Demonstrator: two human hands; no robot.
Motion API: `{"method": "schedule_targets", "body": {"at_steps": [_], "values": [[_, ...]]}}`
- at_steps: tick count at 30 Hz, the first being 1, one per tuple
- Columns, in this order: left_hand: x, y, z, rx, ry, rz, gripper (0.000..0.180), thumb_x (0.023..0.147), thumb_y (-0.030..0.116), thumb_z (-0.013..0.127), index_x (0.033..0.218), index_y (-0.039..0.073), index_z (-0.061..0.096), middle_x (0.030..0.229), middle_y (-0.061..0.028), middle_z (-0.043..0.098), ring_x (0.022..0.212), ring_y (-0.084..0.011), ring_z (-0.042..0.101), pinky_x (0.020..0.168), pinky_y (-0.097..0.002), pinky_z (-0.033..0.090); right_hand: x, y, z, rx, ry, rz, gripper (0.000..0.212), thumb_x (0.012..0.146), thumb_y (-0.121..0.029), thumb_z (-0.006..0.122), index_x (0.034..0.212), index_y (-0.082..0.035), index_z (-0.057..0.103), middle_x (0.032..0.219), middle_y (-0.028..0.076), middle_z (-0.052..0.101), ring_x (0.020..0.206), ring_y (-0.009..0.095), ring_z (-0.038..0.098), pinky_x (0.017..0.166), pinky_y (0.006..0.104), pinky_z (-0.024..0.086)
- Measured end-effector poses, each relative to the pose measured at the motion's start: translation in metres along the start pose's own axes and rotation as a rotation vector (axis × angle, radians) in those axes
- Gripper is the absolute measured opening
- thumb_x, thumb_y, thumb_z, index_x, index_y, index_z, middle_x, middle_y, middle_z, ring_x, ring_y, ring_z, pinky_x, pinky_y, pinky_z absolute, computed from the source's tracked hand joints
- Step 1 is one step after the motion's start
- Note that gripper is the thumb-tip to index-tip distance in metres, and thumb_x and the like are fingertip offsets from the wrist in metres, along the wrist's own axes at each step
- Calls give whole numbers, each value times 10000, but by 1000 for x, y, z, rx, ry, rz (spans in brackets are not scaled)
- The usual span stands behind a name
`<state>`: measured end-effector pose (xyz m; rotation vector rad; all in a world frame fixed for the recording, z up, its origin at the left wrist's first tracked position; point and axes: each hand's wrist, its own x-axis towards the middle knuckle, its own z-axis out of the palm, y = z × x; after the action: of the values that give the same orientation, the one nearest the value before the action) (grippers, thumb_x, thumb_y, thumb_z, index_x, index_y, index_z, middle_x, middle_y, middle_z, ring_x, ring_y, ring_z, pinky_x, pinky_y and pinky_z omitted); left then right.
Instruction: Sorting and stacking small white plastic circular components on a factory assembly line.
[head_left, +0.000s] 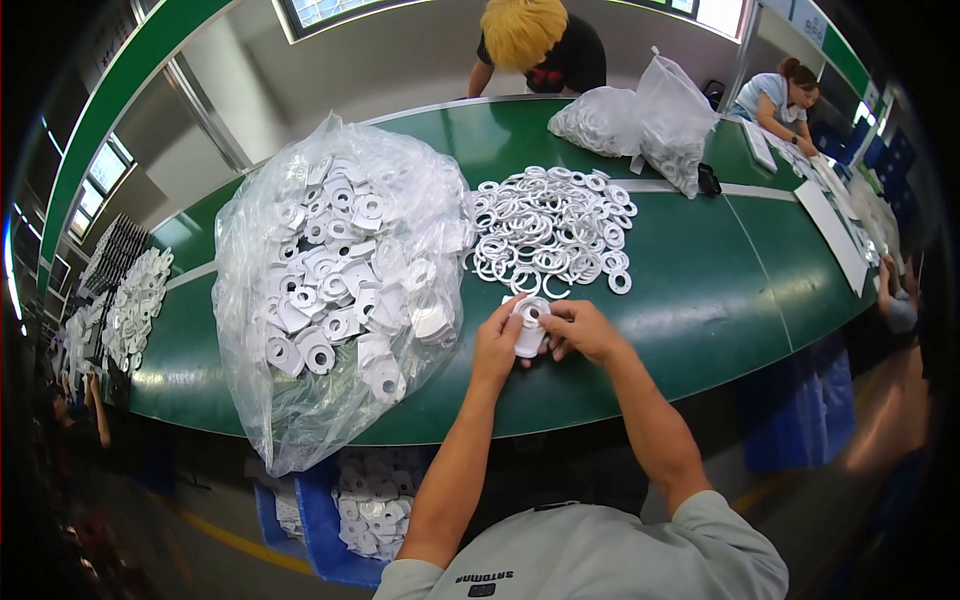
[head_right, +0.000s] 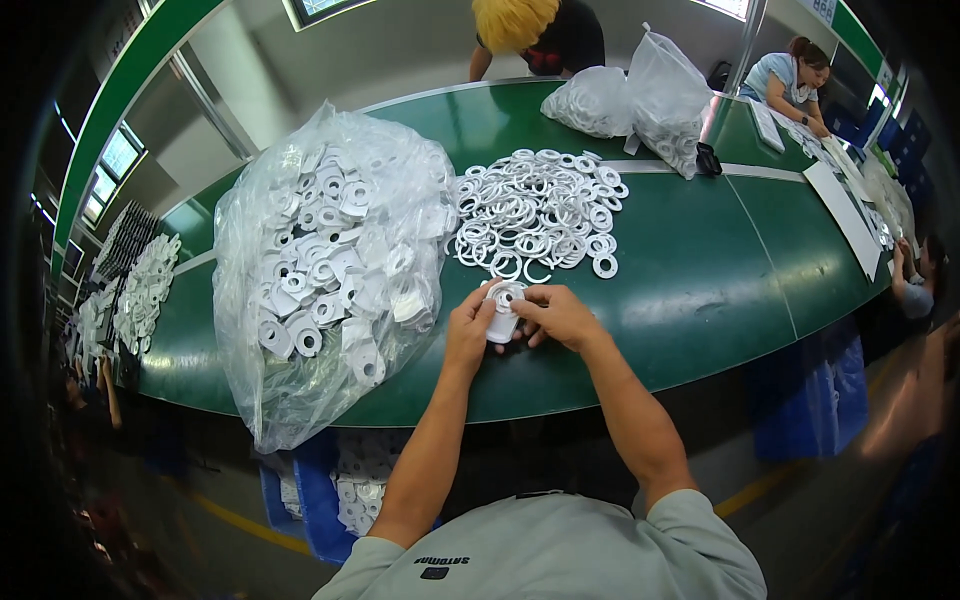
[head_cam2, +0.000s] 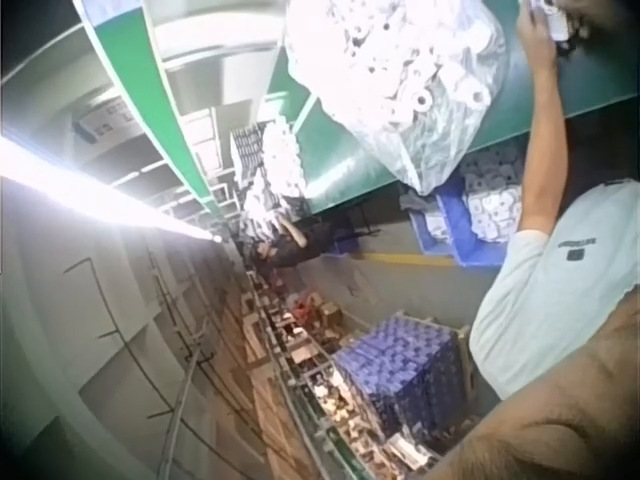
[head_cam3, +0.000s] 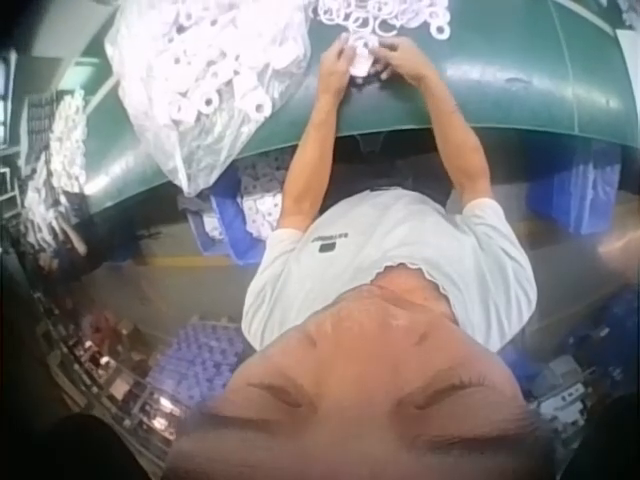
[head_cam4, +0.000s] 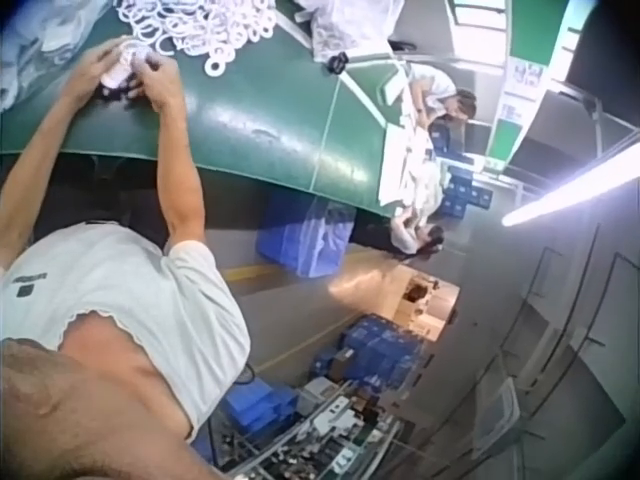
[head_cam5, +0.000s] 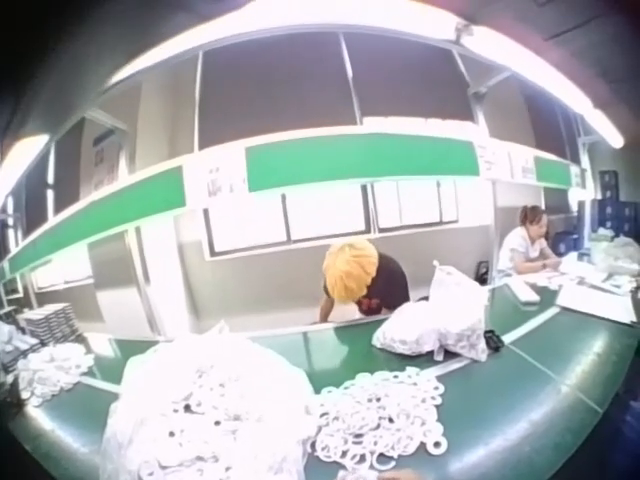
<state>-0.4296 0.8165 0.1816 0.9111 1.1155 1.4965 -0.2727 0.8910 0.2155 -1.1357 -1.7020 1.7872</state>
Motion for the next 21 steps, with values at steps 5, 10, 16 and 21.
{"method": "schedule_targets", "body": {"at_steps": [5, 10, 16, 21], "values": [[-2, 6, -4, 34, -11, -140, 361, 991, 238, 456, 1275, 45, 567, 834, -70, 685, 483, -123, 612, 325, -189, 355, 4, -2, -25, 270, -163, 111, 254, 892, -198, 669, 970, 42, 650, 784, 64, 625, 611, 118, 599, 526, 259, 557], [0, 7, -4, 31, -31, -144, 357, 989, 240, 455, 1256, 41, 583, 798, -55, 680, 456, -102, 587, 320, -185, 332, 5, 0, -24, 321, -167, 172, 238, 886, -187, 676, 924, 46, 645, 758, 74, 625, 602, 130, 614, 514, 270, 566], [1, 6, -2, 45, -12, -149, 348, 991, 229, 461, 1232, 15, 591, 779, -51, 670, 443, -87, 569, 317, -179, 329, 3, -2, -18, 314, -101, 174, 206, 879, -142, 658, 898, 61, 628, 742, 85, 623, 594, 140, 624, 539, 274, 574], [0, 5, 2, 67, -6, -92, 324, 982, 176, 466, 1219, -10, 586, 846, -88, 673, 530, -107, 602, 386, -220, 444, -3, 2, -12, 82, -24, 79, 198, 864, -117, 631, 926, 70, 614, 747, 90, 624, 618, 148, 628, 569, 276, 572]]}}
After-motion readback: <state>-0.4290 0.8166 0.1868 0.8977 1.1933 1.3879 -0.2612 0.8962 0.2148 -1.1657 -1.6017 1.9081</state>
